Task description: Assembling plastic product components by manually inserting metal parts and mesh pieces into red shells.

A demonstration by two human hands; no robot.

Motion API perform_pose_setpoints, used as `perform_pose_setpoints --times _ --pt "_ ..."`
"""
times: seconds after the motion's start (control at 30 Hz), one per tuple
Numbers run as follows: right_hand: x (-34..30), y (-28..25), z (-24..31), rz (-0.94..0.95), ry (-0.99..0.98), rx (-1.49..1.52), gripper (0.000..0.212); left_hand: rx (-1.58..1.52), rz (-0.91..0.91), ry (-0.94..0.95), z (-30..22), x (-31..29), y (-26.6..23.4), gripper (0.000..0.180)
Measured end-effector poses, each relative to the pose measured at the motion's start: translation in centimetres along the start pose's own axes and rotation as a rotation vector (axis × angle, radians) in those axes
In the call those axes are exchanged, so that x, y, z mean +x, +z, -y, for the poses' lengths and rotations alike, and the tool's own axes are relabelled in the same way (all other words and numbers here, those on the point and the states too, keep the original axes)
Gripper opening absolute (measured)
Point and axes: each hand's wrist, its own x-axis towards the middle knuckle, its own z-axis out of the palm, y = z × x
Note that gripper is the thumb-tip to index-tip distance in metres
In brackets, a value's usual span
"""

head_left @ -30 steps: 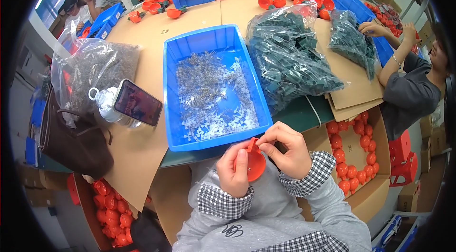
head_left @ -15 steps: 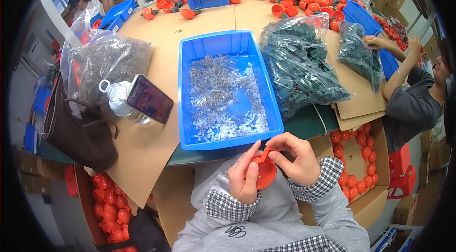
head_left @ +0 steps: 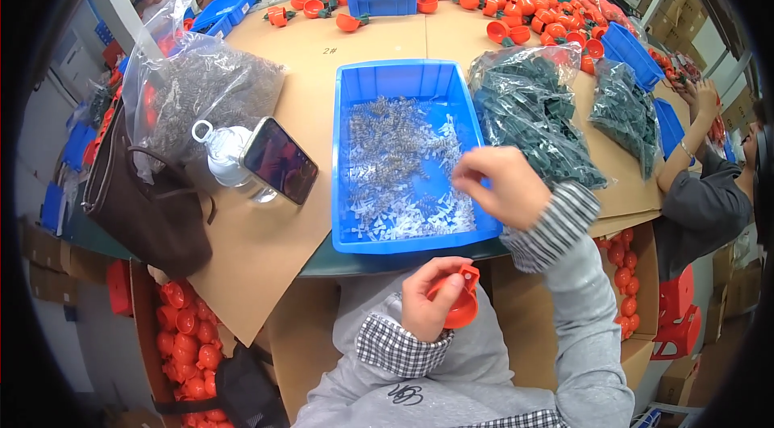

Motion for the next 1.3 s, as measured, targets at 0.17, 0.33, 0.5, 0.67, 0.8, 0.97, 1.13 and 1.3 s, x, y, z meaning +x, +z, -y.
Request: perform_pose_setpoints --times 0.17,0.33,0.5,0.67,0.8,0.97,1.13,1.3 --pt "3.8 5.3 -2.0 0.291 -0.104 -0.183 0.010 0.080 -0.008 -0.049 -0.5 0.4 -0.1 0.020" --pt "4.5 6.9 -1.4 0.452 -0.157 -0.200 0.014 0.211 0.039 0.042 -0.8 0.7 -0.1 0.016" --pt "4.3 6.5 -0.6 0.447 -0.217 -0.203 0.022 0.163 -0.021 0.006 -0.7 0.8 0.2 0.018" --pt "4.0 6.8 -0.7 0.421 -0.176 -0.245 0.021 0.212 -0.017 0.024 -0.8 0.8 0.4 0.021" --pt "3.9 5.6 -0.8 0.179 -0.137 0.077 0.019 0.206 -0.006 0.045 -0.7 0.9 0.0 0.022" --pt "2.8 4.7 0.0 0.050 -0.062 0.317 0.012 -0.103 -0.035 -0.057 -1.1 0.6 0.2 0.018" --pt "1.7 2.7 0.5 0.053 0.044 0.179 0.016 0.029 -0.026 -0.057 -1.1 0.4 0.2 0.013" --pt "1.3 3.8 -0.1 0.092 -0.004 0.246 0.015 0.009 -0.054 -0.046 -2.0 0.6 -0.8 0.013"
